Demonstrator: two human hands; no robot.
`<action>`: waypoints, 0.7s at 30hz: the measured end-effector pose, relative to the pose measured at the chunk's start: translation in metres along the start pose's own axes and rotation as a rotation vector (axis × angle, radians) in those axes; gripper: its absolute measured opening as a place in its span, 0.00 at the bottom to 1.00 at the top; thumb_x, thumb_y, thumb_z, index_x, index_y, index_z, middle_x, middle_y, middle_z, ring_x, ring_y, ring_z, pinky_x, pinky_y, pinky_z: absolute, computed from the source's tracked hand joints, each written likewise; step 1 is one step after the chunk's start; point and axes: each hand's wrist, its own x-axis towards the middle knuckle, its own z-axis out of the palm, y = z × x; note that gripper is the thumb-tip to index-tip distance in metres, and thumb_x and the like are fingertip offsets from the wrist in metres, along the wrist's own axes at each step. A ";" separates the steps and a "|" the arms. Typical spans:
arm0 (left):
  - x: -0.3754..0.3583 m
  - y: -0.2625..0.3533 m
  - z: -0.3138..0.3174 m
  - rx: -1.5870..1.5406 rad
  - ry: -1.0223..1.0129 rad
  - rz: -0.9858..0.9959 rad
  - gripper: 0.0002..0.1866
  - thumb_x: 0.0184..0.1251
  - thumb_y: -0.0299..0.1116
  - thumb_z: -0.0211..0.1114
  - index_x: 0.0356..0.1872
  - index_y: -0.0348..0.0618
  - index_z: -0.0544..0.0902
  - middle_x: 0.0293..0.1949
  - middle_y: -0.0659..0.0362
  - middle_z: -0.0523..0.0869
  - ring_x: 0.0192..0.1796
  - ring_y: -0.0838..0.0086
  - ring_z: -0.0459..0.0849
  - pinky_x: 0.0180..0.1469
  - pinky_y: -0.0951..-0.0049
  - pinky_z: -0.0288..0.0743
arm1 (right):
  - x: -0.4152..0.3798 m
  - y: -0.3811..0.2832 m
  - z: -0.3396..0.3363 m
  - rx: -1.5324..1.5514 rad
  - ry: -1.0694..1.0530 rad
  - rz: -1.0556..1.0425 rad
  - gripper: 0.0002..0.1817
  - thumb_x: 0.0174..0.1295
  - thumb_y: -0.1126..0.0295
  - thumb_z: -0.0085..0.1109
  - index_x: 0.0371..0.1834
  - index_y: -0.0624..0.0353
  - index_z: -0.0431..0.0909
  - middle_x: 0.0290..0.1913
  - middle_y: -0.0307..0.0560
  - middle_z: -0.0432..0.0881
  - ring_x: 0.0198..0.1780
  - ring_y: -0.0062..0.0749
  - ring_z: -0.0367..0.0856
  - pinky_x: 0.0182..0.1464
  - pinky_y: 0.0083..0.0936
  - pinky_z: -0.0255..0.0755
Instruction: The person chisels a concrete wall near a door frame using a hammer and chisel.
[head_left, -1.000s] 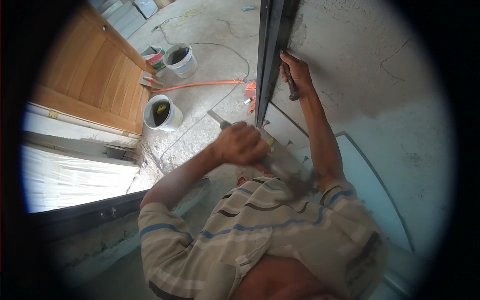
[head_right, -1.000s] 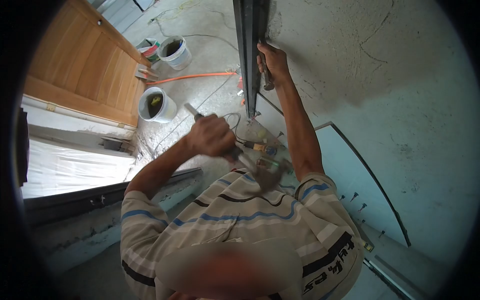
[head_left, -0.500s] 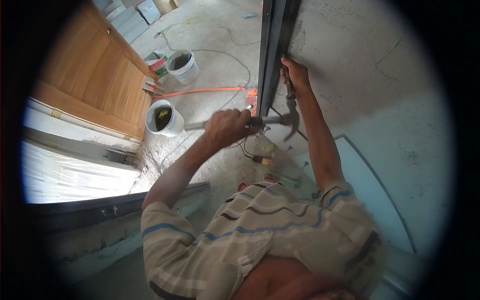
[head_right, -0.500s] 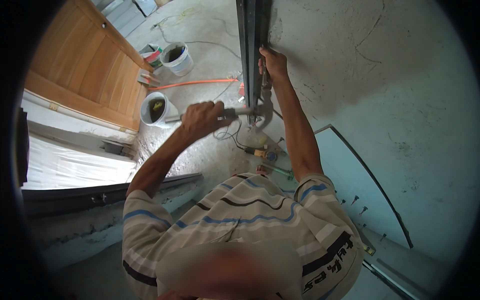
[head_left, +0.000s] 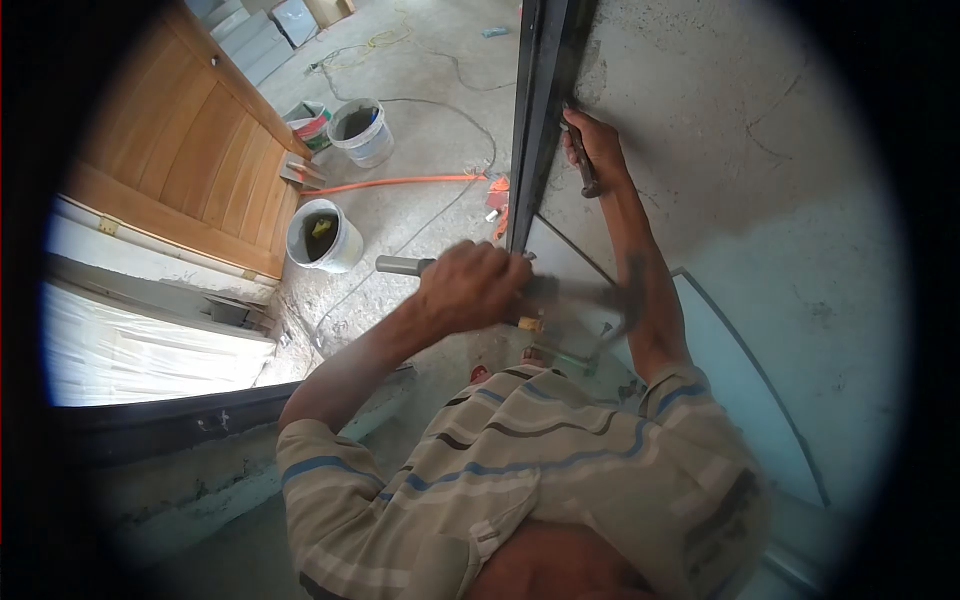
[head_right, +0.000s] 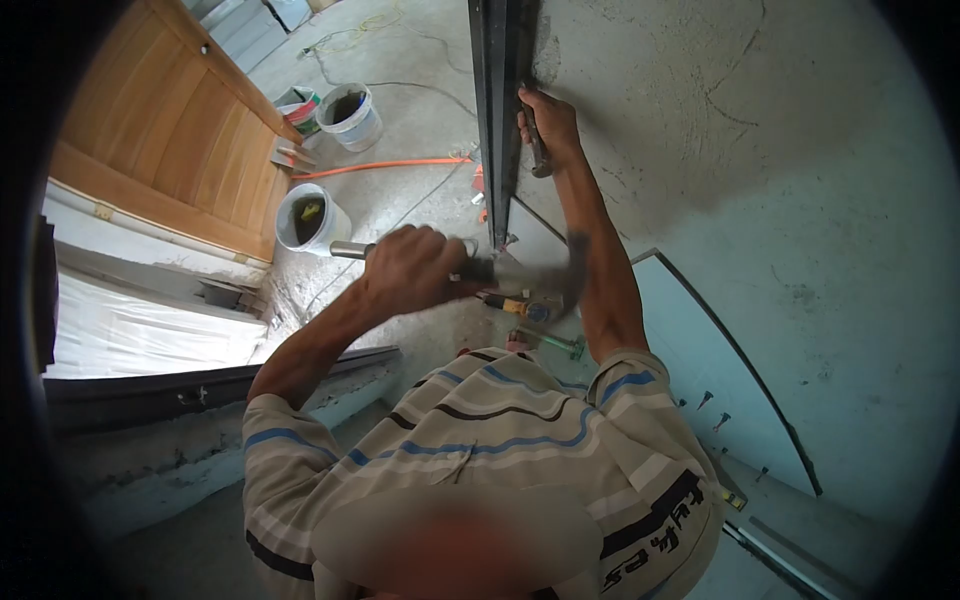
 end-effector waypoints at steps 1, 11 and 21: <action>0.003 0.006 0.001 0.016 0.057 0.079 0.20 0.44 0.47 0.74 0.22 0.46 0.73 0.17 0.63 0.68 0.18 0.71 0.72 0.19 0.70 0.68 | 0.000 -0.001 -0.001 -0.008 -0.006 0.005 0.11 0.61 0.63 0.63 0.36 0.60 0.81 0.19 0.40 0.76 0.14 0.20 0.70 0.16 0.17 0.64; -0.001 -0.012 0.031 -0.024 -0.072 -0.203 0.19 0.51 0.47 0.73 0.21 0.46 0.73 0.17 0.61 0.72 0.18 0.70 0.75 0.19 0.68 0.69 | 0.006 -0.001 -0.004 -0.026 -0.017 -0.007 0.10 0.61 0.64 0.64 0.35 0.60 0.81 0.19 0.40 0.76 0.15 0.20 0.71 0.17 0.17 0.64; -0.005 -0.032 0.042 -0.001 -0.275 -0.347 0.25 0.57 0.57 0.67 0.32 0.42 0.74 0.18 0.57 0.78 0.20 0.62 0.81 0.23 0.63 0.75 | 0.006 -0.001 -0.005 -0.093 0.028 -0.004 0.12 0.60 0.63 0.64 0.35 0.61 0.81 0.19 0.40 0.76 0.14 0.20 0.70 0.17 0.19 0.64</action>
